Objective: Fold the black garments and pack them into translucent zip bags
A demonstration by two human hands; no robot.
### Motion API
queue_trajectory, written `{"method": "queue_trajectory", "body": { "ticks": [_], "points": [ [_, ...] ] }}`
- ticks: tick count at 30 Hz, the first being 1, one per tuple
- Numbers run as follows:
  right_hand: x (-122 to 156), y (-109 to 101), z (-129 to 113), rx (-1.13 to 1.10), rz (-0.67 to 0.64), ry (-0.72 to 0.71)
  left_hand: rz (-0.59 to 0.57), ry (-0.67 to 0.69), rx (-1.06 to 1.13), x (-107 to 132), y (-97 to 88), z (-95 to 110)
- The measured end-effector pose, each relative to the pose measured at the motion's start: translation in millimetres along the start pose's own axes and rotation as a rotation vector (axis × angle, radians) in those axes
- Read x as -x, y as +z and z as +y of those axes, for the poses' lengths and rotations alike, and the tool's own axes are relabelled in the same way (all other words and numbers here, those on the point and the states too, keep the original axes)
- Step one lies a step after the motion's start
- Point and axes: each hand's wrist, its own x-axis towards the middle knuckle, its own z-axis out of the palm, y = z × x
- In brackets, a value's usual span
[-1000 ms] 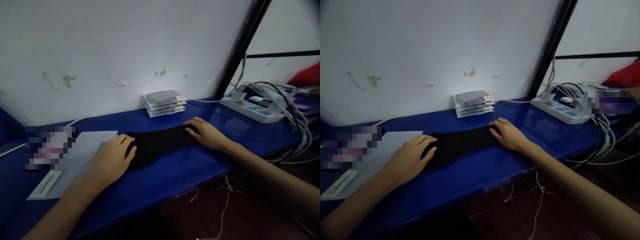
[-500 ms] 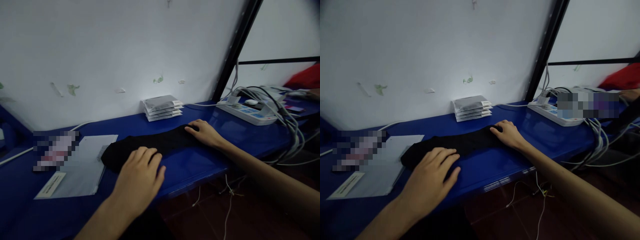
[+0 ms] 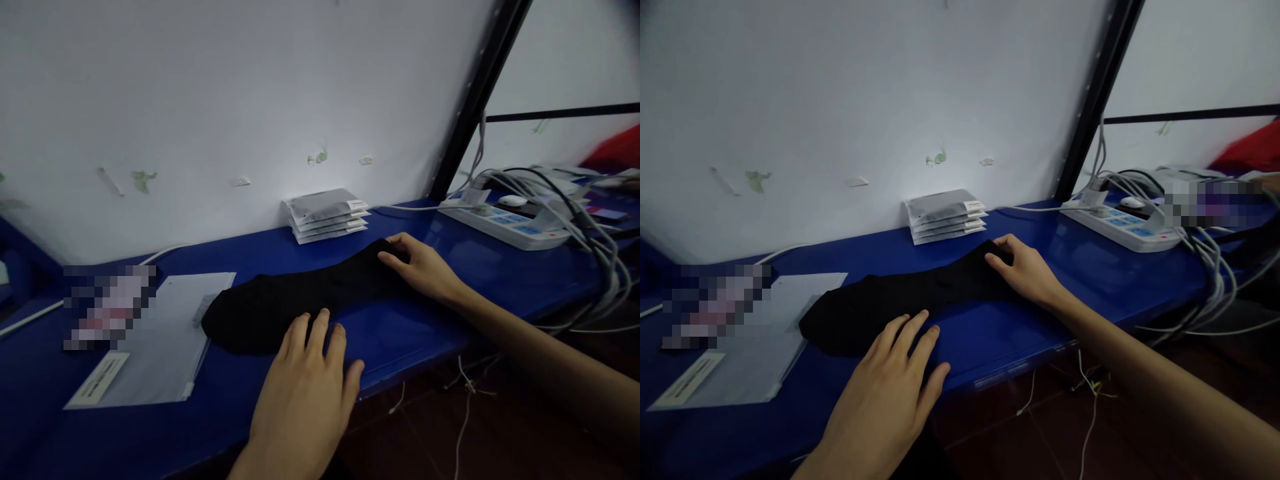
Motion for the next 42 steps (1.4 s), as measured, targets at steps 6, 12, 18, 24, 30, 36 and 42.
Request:
{"method": "queue_trajectory", "body": {
  "ticks": [6,12,18,24,30,36,42],
  "points": [
    [-2,-2,4,-0.133,0.006,0.061,0.012,0.021,-0.01,1,2.3,1],
    [-9,-34,-36,-0.531,-0.098,0.359,-0.019,0.026,0.066,1,0.1,1],
    [-18,-50,-120,-0.731,-0.266,0.409,-0.023,0.054,0.147,3,-2.4,-1],
    [-33,20,-174,-0.848,-0.523,0.23,0.017,0.052,0.183,6,-2.0,-3],
    [-21,97,-174,-0.697,-0.744,0.323,-0.016,0.029,0.259,6,-5.3,-3],
    [-15,97,-153,-0.025,-0.599,-0.296,-0.02,0.067,0.351,7,-9.4,-3],
    [-30,82,-136,0.347,-0.629,-0.671,0.039,0.265,0.343,12,-9.6,-4]
  ]
}}
